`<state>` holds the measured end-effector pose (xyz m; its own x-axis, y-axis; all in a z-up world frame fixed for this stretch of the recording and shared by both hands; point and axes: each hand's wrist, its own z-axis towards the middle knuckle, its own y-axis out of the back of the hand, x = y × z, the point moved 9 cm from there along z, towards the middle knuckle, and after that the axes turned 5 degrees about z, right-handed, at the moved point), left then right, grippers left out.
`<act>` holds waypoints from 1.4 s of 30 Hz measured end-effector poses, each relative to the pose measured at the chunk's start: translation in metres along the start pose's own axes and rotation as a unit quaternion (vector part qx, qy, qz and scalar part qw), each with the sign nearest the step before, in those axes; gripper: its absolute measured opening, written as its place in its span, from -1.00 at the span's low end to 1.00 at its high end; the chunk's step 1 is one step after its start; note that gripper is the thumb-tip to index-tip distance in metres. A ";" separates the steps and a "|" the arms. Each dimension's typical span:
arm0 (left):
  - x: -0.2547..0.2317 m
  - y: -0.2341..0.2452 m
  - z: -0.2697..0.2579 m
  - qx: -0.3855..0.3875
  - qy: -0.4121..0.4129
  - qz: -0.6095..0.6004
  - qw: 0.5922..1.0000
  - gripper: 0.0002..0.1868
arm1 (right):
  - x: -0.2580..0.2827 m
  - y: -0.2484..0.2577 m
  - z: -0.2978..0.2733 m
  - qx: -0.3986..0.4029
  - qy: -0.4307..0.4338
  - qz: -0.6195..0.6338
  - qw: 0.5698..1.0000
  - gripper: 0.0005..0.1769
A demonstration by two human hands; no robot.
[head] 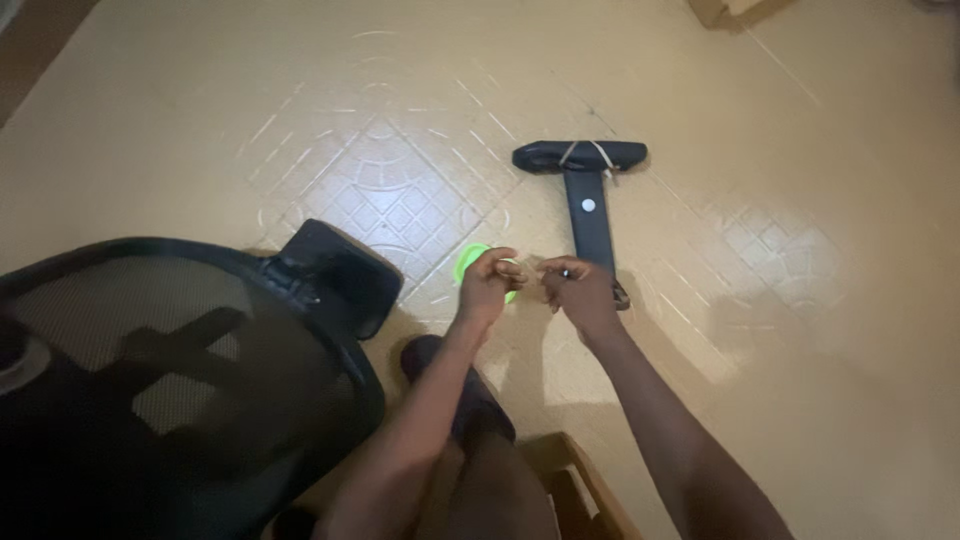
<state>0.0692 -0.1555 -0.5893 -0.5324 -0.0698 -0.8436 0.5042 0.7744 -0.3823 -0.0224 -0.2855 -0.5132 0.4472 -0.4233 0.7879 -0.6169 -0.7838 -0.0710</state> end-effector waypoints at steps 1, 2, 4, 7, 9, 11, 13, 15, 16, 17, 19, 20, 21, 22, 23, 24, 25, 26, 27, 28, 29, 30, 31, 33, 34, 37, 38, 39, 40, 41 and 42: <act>0.004 0.014 -0.001 -0.037 0.026 0.005 0.999 -0.62 | -0.011 -0.002 0.005 0.007 -0.021 0.003 1.000 -0.82; 0.007 0.027 -0.001 -0.074 0.051 0.010 0.996 -0.62 | -0.022 -0.006 0.011 0.013 -0.041 0.006 0.999 -0.81; 0.010 0.050 -0.004 -0.131 0.085 -0.029 0.987 -0.65 | -0.037 -0.017 0.021 0.029 -0.038 0.029 0.998 -0.81; 0.014 0.064 -0.011 -0.173 0.106 -0.092 0.975 -0.77 | -0.046 -0.024 0.027 0.027 0.021 0.036 0.999 -0.83; 0.015 0.068 -0.013 -0.184 0.114 -0.045 0.975 -0.87 | -0.050 -0.023 0.032 -0.003 0.040 -0.035 0.999 -0.81; 0.013 0.067 -0.013 -0.192 0.095 0.063 0.975 -0.92 | -0.058 -0.023 0.035 -0.014 0.035 -0.004 0.999 -0.81; 0.015 0.070 -0.013 -0.201 0.093 0.155 0.963 -0.91 | -0.065 -0.024 0.037 -0.023 0.035 -0.004 0.999 -0.82; 0.022 0.072 -0.011 -0.210 0.110 0.227 0.945 -0.89 | -0.071 -0.020 0.037 -0.032 0.037 -0.035 0.998 -0.83; 0.026 0.069 -0.010 -0.215 0.103 0.205 0.949 -0.88 | -0.075 -0.019 0.037 -0.036 0.040 -0.029 0.998 -0.85; 0.028 0.070 -0.004 -0.220 0.092 0.185 0.953 -0.87 | -0.076 -0.022 0.040 -0.037 0.047 -0.022 0.998 -0.86; 0.033 0.073 0.004 -0.211 0.080 0.161 0.961 -0.87 | -0.076 -0.025 0.044 -0.042 0.058 -0.035 0.997 -0.87; 0.034 0.075 0.006 -0.197 0.077 0.159 0.964 -0.88 | -0.076 -0.027 0.045 -0.044 0.062 -0.055 0.996 -0.86; 0.035 0.075 0.008 -0.182 0.075 0.155 0.968 -0.89 | -0.074 -0.028 0.046 -0.047 0.068 -0.076 0.994 -0.85; 0.037 0.079 0.005 -0.195 0.083 0.173 0.962 -0.88 | -0.073 -0.028 0.045 -0.052 0.064 -0.084 0.993 -0.86; 0.037 0.087 0.002 -0.208 0.089 0.192 0.955 -0.86 | -0.072 -0.030 0.047 -0.055 0.061 -0.090 0.992 -0.86; 0.037 0.093 -0.001 -0.222 0.095 0.211 0.947 -0.83 | -0.071 -0.032 0.048 -0.059 0.059 -0.097 0.992 -0.87; 0.027 0.106 -0.008 -0.285 0.076 0.297 0.908 -0.86 | -0.069 -0.035 0.048 -0.060 0.058 -0.087 0.993 -0.87; 0.016 0.116 -0.016 -0.344 0.055 0.380 0.857 -0.89 | -0.068 -0.038 0.048 -0.062 0.057 -0.077 0.993 -0.87; 0.008 0.120 -0.026 -0.397 0.036 0.457 0.795 -0.91 | -0.068 -0.039 0.046 -0.065 0.055 -0.069 0.994 -0.88; 0.019 0.122 -0.026 -0.381 0.052 0.421 0.821 -0.88 | -0.068 -0.041 0.044 -0.067 0.061 -0.036 0.995 -0.87; 0.030 0.124 -0.024 -0.365 0.067 0.383 0.846 -0.83 | -0.067 -0.043 0.044 -0.068 0.069 -0.002 0.995 -0.87; 0.042 0.125 -0.022 -0.349 0.082 0.345 0.868 -0.77 | -0.066 -0.044 0.043 -0.069 0.076 0.031 0.994 -0.87; 0.041 0.119 -0.015 -0.315 0.020 0.304 0.899 -0.72 | -0.066 -0.045 0.043 -0.072 0.077 0.048 0.993 -0.87; 0.038 0.104 -0.004 -0.241 -0.102 0.214 0.941 -0.60 | -0.066 -0.045 0.045 -0.078 0.077 0.083 0.991 -0.88; 0.045 0.105 0.000 -0.229 -0.079 0.204 0.949 -0.51 | -0.066 -0.044 0.047 -0.076 0.080 0.086 0.990 -0.88; 0.058 0.101 0.011 -0.192 -0.020 0.137 0.971 -0.26 | -0.064 -0.039 0.053 -0.073 0.075 0.106 0.989 -0.89; 0.058 0.098 0.015 -0.182 -0.008 0.091 0.979 -0.18 | -0.064 -0.037 0.057 -0.073 0.063 0.121 0.988 -0.91; 0.059 0.095 0.018 -0.171 0.003 0.045 0.984 -0.11 | -0.065 -0.037 0.059 -0.073 0.051 0.135 0.987 -0.93; 0.057 0.094 0.018 -0.173 0.005 0.036 0.984 -0.13 | -0.063 -0.035 0.060 -0.081 0.057 0.133 0.986 -0.92; 0.056 0.092 0.018 -0.175 0.008 0.027 0.984 -0.15 | -0.062 -0.033 0.060 -0.089 0.062 0.131 0.986 -0.91; 0.055 0.091 0.018 -0.176 0.010 0.018 0.984 -0.16 | -0.060 -0.031 0.060 -0.096 0.066 0.129 0.985 -0.90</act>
<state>0.0978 -0.1001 -0.6772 -0.5340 -0.0284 -0.8450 0.2576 0.9465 -0.1945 0.0086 -0.2633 -0.5950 0.1788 -0.5237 0.8329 -0.8159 -0.5520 -0.1719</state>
